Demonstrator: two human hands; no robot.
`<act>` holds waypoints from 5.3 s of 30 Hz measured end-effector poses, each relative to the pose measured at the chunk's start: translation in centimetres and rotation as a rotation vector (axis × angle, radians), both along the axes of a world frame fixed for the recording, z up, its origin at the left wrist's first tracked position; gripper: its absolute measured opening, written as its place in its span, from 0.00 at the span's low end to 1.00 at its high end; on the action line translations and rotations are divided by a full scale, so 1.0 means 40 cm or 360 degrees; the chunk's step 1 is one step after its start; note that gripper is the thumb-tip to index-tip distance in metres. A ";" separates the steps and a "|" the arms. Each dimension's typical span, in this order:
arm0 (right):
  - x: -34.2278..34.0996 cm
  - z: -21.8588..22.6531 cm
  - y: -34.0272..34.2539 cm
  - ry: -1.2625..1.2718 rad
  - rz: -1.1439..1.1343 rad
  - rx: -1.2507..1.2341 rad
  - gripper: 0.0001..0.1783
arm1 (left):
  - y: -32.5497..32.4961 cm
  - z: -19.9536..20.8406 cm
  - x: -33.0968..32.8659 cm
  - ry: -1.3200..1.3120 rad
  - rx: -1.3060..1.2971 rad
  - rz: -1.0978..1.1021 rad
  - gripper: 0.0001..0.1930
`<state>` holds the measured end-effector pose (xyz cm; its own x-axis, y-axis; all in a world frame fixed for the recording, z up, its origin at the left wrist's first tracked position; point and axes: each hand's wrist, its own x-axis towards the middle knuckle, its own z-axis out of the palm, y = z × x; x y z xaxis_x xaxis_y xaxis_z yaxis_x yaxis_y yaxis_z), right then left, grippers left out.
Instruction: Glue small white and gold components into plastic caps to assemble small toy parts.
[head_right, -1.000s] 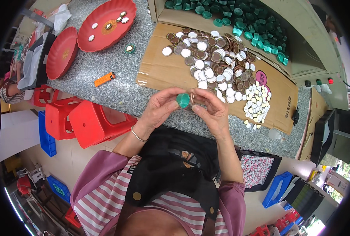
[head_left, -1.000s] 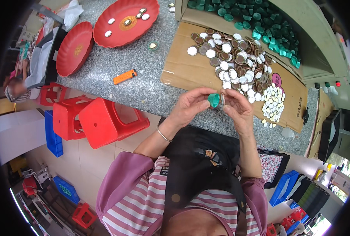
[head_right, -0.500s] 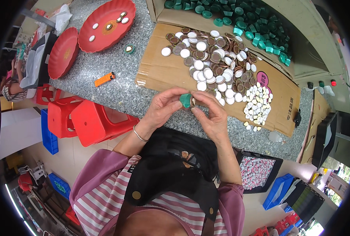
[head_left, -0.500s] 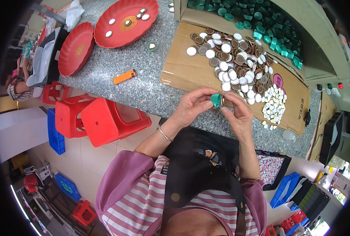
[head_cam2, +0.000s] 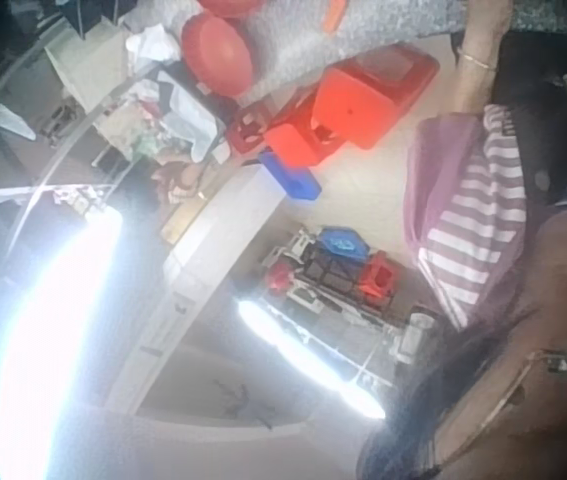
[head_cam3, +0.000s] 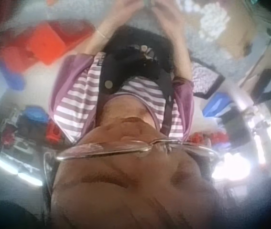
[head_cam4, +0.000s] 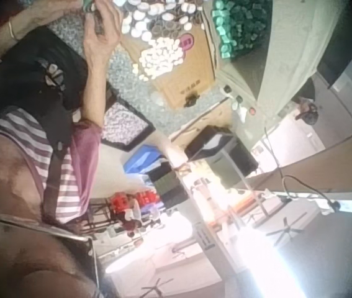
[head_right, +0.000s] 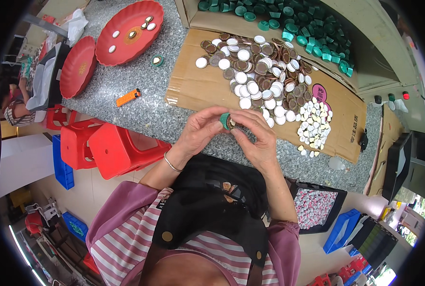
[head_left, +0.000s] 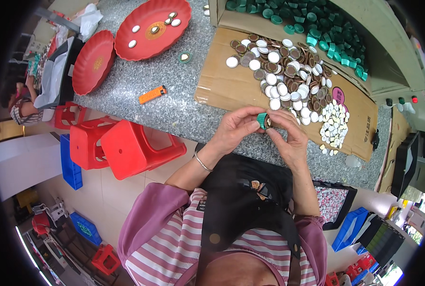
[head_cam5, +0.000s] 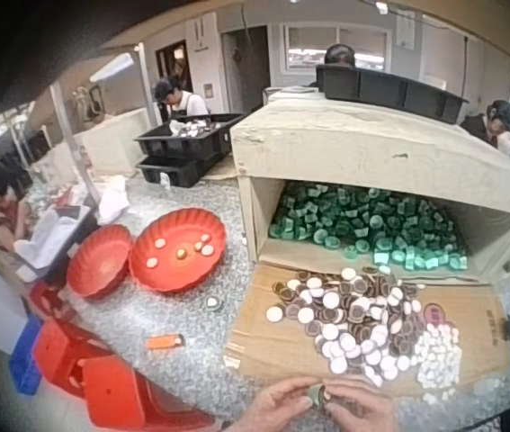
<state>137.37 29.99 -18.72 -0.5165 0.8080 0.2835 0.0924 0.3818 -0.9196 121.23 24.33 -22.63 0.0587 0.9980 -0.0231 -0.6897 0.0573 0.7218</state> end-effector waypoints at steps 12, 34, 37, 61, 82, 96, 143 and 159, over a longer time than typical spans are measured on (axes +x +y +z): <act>0.004 0.004 -0.006 -0.0065 0.0004 0.0053 0.18 | -0.001 -0.009 0.004 0.0002 0.0020 -0.0001 0.17; -0.005 0.010 -0.026 -0.0061 -0.0195 0.0049 0.15 | -0.009 0.000 0.006 -0.0037 -0.0019 -0.0012 0.17; -0.002 0.015 -0.024 -0.0167 -0.0149 0.0214 0.15 | -0.012 -0.002 0.004 -0.0051 -0.0049 -0.0011 0.17; 0.011 0.016 0.007 -0.0133 0.0094 0.0488 0.15 | -0.010 -0.008 -0.008 0.0005 0.0053 -0.0111 0.16; 0.008 0.044 -0.001 -0.0271 -0.0063 0.0468 0.11 | -0.015 0.003 -0.004 0.0048 -0.0067 -0.0109 0.17; 0.000 0.041 0.006 -0.0313 -0.0142 0.0763 0.13 | -0.014 0.005 0.002 0.0250 -0.0018 -0.0113 0.19; -0.037 -0.055 -0.079 0.0119 -0.0514 -0.0253 0.18 | -0.019 -0.002 0.050 0.0197 -0.0202 0.0238 0.15; -0.029 -0.053 -0.069 0.0114 -0.0514 -0.0400 0.15 | -0.002 0.008 0.044 0.0602 0.0094 0.0237 0.17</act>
<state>136.22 27.22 -20.85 -0.2114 0.9739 0.0829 0.1033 0.1066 -0.9889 122.99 24.25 -22.30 -0.0881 0.9952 0.0423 -0.3726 -0.0723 0.9252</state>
